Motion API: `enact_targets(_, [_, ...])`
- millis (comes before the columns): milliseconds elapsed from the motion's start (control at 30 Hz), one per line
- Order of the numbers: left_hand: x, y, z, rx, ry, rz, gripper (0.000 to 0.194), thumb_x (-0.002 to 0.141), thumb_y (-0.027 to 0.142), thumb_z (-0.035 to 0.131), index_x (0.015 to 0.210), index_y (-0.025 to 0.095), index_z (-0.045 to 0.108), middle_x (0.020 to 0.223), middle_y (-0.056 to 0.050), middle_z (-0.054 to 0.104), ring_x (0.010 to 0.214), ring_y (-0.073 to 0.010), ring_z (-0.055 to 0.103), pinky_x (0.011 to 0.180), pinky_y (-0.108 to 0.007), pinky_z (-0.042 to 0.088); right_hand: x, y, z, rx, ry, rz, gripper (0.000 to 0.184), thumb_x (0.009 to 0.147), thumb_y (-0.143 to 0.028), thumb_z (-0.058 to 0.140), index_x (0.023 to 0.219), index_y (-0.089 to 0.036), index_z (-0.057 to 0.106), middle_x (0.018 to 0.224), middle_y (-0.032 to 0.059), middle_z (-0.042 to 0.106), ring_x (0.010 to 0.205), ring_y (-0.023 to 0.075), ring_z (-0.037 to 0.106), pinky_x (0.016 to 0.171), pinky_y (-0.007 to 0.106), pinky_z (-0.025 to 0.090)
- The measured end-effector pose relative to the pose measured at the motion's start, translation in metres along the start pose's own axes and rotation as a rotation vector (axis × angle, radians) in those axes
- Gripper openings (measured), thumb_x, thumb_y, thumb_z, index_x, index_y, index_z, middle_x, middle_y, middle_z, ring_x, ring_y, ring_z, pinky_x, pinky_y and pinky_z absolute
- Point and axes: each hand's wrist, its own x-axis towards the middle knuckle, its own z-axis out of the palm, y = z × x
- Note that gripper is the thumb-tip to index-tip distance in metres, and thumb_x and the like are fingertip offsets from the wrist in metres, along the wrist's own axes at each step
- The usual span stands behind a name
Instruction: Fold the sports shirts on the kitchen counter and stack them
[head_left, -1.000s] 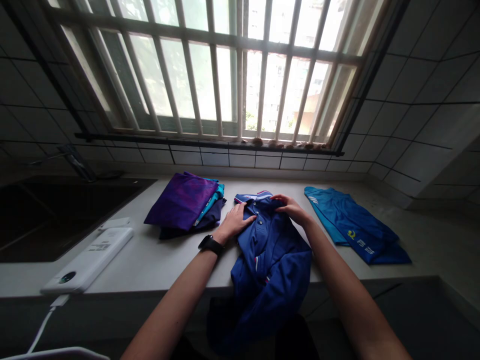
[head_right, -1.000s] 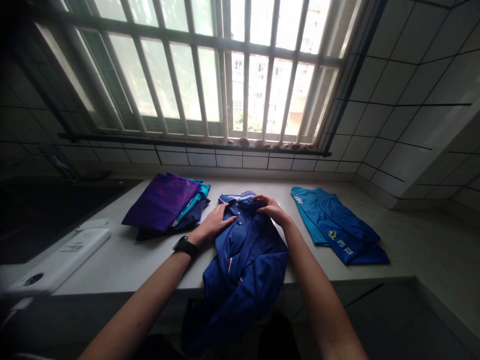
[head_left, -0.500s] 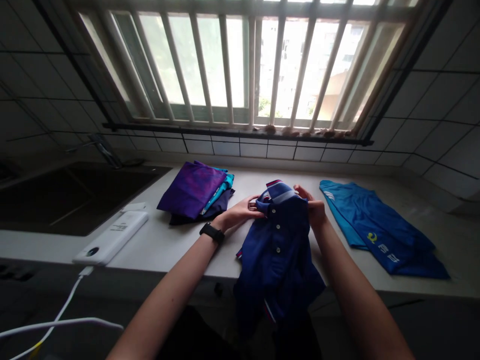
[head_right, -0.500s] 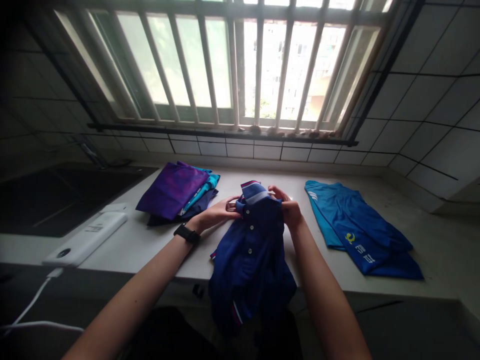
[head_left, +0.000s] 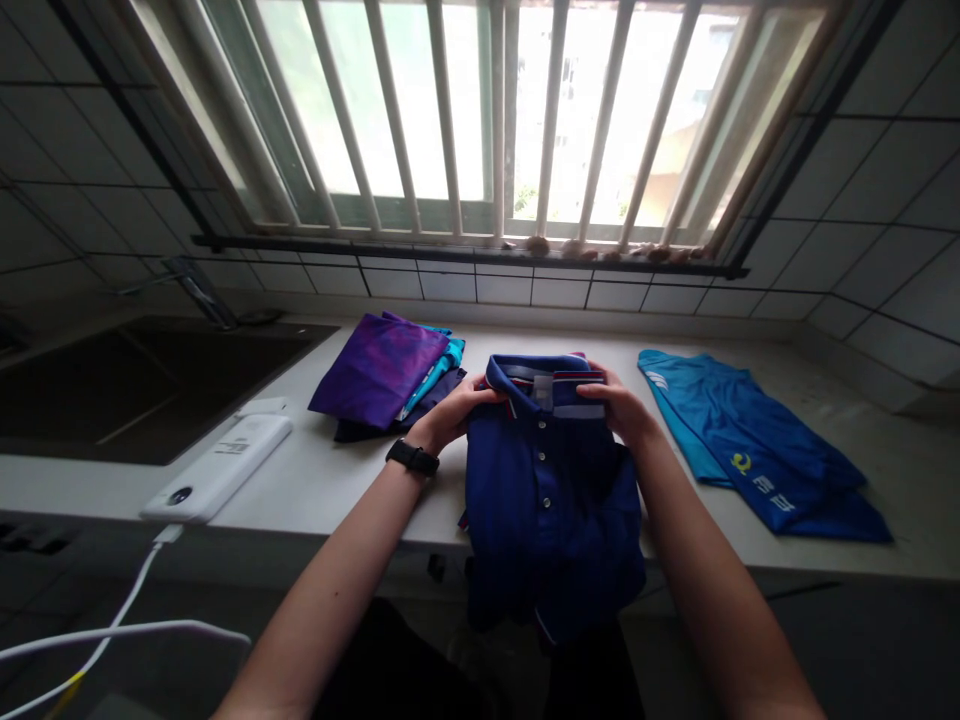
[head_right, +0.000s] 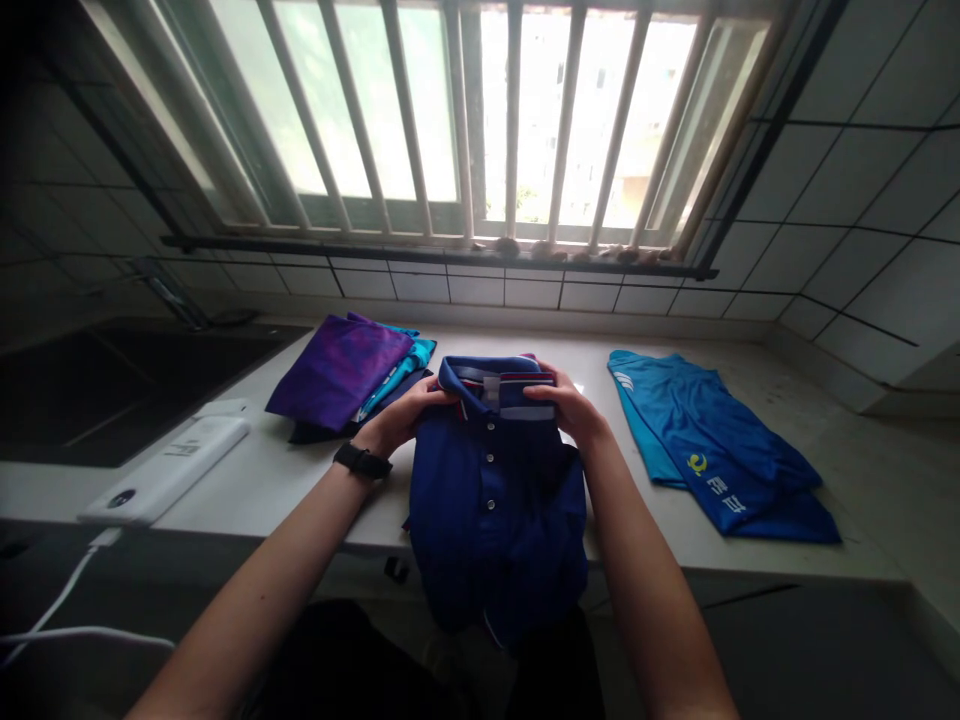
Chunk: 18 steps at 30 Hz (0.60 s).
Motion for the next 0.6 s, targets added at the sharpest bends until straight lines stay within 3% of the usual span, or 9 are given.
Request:
enact_targets(133, [-0.012,0.005,-0.01,0.173,-0.272,-0.23,0.042,0.064,0.031,0.09,0.1,0.016,0.076,0.097,-0.009,0.081,0.084,-0.0239,0.077,0.077,-0.032,0.062,0.015,0.007,-0.023,0.041,0.449,-0.214,0.05,0.057,-0.025,0.076,0.105,-0.028,0.062,0.09,-0.003,0.066,0.082,0.0182,0.067,0.075,0.03,0.058])
enact_targets(200, [-0.021,0.007,-0.018,0.255,-0.34,-0.257,0.045,0.057,0.029,0.093,0.097,0.015,0.076,0.09,-0.009,0.08,0.084,-0.0276,0.077,0.075,-0.036,0.062,0.024,0.012,-0.038,0.058,0.589,-0.283,0.049,0.056,-0.024,0.074,0.103,-0.028,0.059,0.086,-0.0048,0.06,0.078,0.0155,0.064,0.074,0.029,0.057])
enact_targets(267, [-0.029,0.009,-0.028,0.277,-0.332,-0.213,0.053,0.052,0.03,0.094,0.099,0.015,0.076,0.088,-0.009,0.079,0.085,-0.0312,0.077,0.075,-0.039,0.062,0.031,0.017,-0.054,0.09,0.682,-0.359,0.051,0.056,-0.023,0.073,0.104,-0.029,0.058,0.085,-0.006,0.055,0.077,0.0135,0.062,0.075,0.028,0.056])
enact_targets(333, [-0.032,0.011,-0.036,0.251,-0.205,-0.091,0.056,0.058,0.04,0.091,0.105,0.015,0.075,0.091,-0.011,0.079,0.086,-0.0314,0.076,0.077,-0.039,0.061,0.036,0.021,-0.07,0.137,0.759,-0.433,0.053,0.056,-0.024,0.074,0.105,-0.03,0.056,0.086,-0.0067,0.052,0.076,0.0124,0.061,0.075,0.028,0.056])
enact_targets(400, [-0.026,0.012,-0.042,0.31,0.027,0.061,0.053,0.069,0.049,0.081,0.109,0.014,0.074,0.095,-0.011,0.079,0.088,-0.0286,0.076,0.081,-0.038,0.06,0.04,0.025,-0.081,0.145,0.829,-0.483,0.053,0.055,-0.027,0.076,0.103,-0.029,0.054,0.087,-0.0066,0.051,0.076,0.0125,0.06,0.075,0.029,0.056])
enact_targets(500, [-0.006,0.009,-0.044,0.752,0.41,0.166,0.032,0.077,0.043,0.074,0.095,0.017,0.075,0.094,-0.01,0.079,0.095,-0.0282,0.073,0.088,-0.037,0.057,0.045,0.034,-0.085,-0.011,0.901,-0.491,0.053,0.053,-0.033,0.079,0.098,-0.027,0.051,0.089,-0.0049,0.051,0.08,0.014,0.059,0.076,0.03,0.054])
enact_targets(600, [0.009,0.001,-0.042,1.185,0.615,0.167,0.015,0.082,0.036,0.069,0.083,0.022,0.072,0.09,-0.011,0.078,0.098,-0.0304,0.073,0.089,-0.036,0.054,0.043,0.043,-0.075,-0.228,0.852,-0.301,0.054,0.054,-0.035,0.078,0.099,-0.026,0.049,0.089,-0.0024,0.055,0.085,0.0175,0.061,0.077,0.031,0.054])
